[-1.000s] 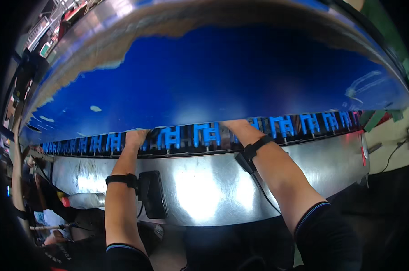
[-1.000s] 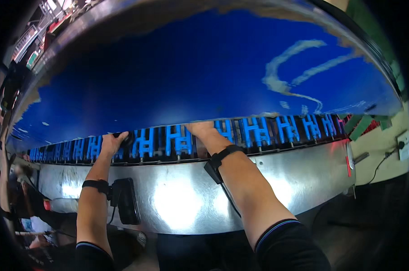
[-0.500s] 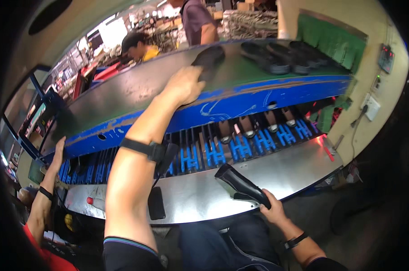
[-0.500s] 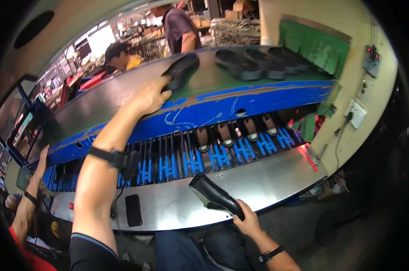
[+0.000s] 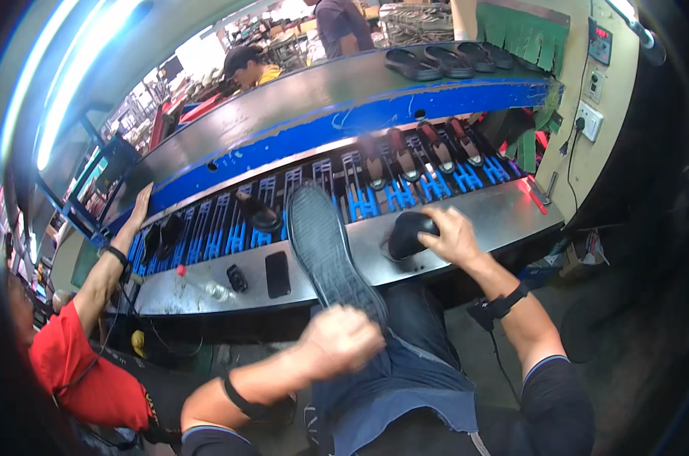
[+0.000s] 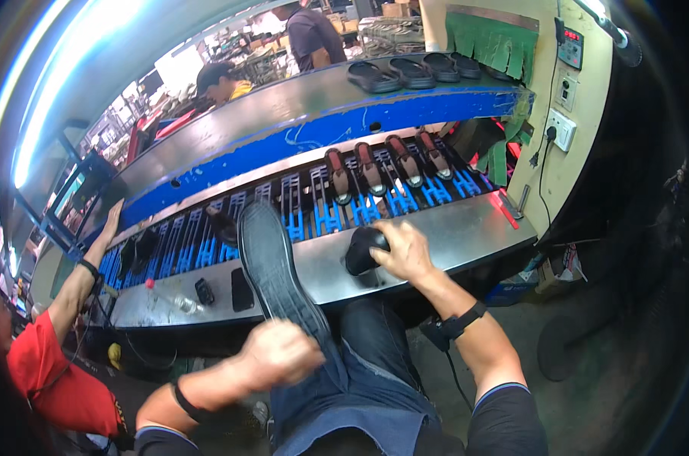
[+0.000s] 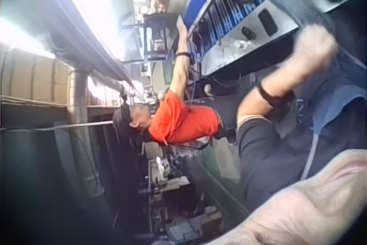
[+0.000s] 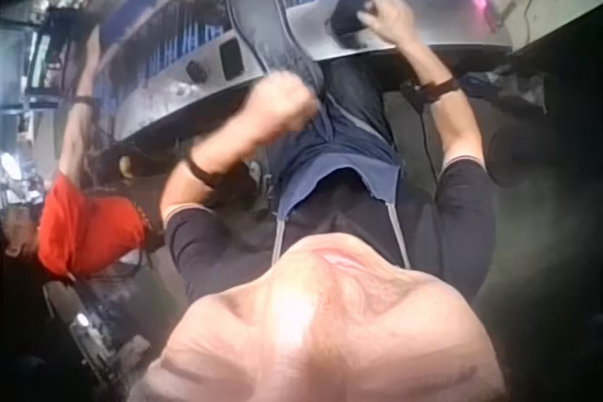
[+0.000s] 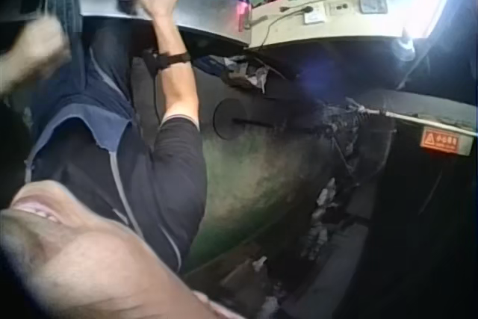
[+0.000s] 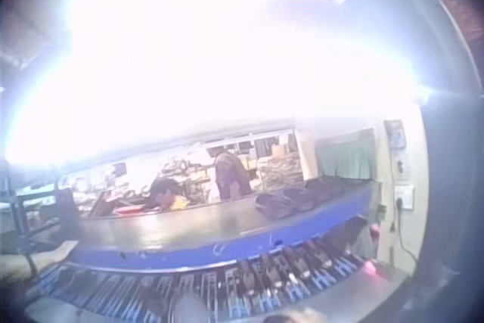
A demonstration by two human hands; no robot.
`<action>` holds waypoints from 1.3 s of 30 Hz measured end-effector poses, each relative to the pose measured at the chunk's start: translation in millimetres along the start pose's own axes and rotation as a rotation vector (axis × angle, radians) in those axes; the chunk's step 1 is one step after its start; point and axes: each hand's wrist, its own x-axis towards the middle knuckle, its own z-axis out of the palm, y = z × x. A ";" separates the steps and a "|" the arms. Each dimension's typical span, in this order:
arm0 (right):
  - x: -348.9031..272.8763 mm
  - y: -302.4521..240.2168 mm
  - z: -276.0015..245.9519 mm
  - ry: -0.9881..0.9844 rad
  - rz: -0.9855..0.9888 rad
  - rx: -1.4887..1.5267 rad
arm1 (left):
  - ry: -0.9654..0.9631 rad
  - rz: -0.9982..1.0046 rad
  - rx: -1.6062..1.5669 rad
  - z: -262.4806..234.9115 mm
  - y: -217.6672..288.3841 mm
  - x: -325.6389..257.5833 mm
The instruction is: Inspecting and cleaning finished shoes on a conveyor belt in a factory setting.
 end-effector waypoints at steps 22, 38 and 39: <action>-210.3 -90.8 -7.8 -0.270 1.463 1.503 | 0.740 -0.820 -2.070 83.5 -66.8 -157.3; -131.2 -121.4 0.8 -0.746 0.916 1.821 | 0.664 -0.706 -1.643 34.0 -32.1 -78.2; -132.4 -126.9 0.6 -0.788 0.896 1.745 | 0.706 -0.816 -1.712 38.9 -32.9 -76.1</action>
